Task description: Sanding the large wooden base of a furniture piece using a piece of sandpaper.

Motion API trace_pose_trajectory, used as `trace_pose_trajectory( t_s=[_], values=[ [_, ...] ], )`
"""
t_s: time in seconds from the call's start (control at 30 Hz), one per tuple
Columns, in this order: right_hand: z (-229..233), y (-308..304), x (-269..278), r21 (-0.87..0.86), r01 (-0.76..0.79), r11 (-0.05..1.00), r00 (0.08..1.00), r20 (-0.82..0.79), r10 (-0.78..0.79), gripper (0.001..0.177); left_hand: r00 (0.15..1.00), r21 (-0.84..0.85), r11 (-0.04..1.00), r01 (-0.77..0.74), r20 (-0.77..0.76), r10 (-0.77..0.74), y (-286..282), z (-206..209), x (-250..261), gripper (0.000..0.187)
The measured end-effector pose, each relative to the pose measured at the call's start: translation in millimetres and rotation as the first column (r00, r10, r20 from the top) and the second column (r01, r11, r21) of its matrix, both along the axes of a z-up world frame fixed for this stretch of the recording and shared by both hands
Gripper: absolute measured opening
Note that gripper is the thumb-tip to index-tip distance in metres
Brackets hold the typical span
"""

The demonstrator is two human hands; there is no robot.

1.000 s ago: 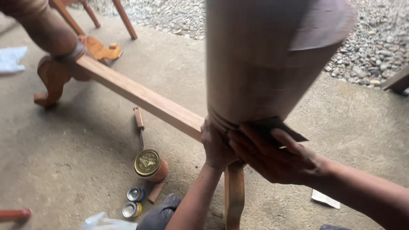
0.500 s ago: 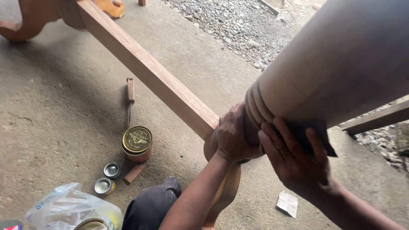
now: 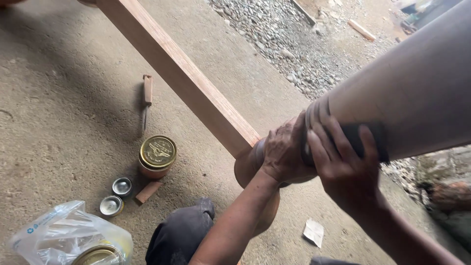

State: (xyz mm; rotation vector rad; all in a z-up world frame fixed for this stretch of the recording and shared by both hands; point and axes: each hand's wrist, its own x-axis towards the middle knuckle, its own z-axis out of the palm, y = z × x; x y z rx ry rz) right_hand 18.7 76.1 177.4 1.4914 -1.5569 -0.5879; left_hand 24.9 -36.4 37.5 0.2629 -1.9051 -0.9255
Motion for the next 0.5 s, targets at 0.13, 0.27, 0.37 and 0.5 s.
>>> trace_pose_trajectory(
  t_s=[0.13, 0.27, 0.37, 0.5],
  values=[
    [12, -56, 4, 0.089, 0.222, 0.971, 0.958, -0.208, -0.199, 0.03, 0.999, 0.017, 0.999, 0.038, -0.018, -0.038, -2, -4, -1, 0.129],
    [6, -23, 10, 0.074, 0.138, 0.988, 0.985, -0.114, -0.129, 0.026, 0.999, -0.005, 1.0, 0.009, -0.051, -0.009, -7, 0, 2, 0.129],
    [3, -11, 14, 0.077, 0.103, 0.992, 0.993, -0.069, -0.098, 0.024, 0.998, 0.026, 0.999, 0.037, -0.053, -0.036, -7, -7, -1, 0.129],
    [10, -67, 4, 0.106, 0.165, 0.98, 0.967, -0.213, -0.14, 0.02, 0.997, 0.008, 0.998, 0.068, -0.037, -0.067, -7, -8, -1, 0.131]
  ],
)
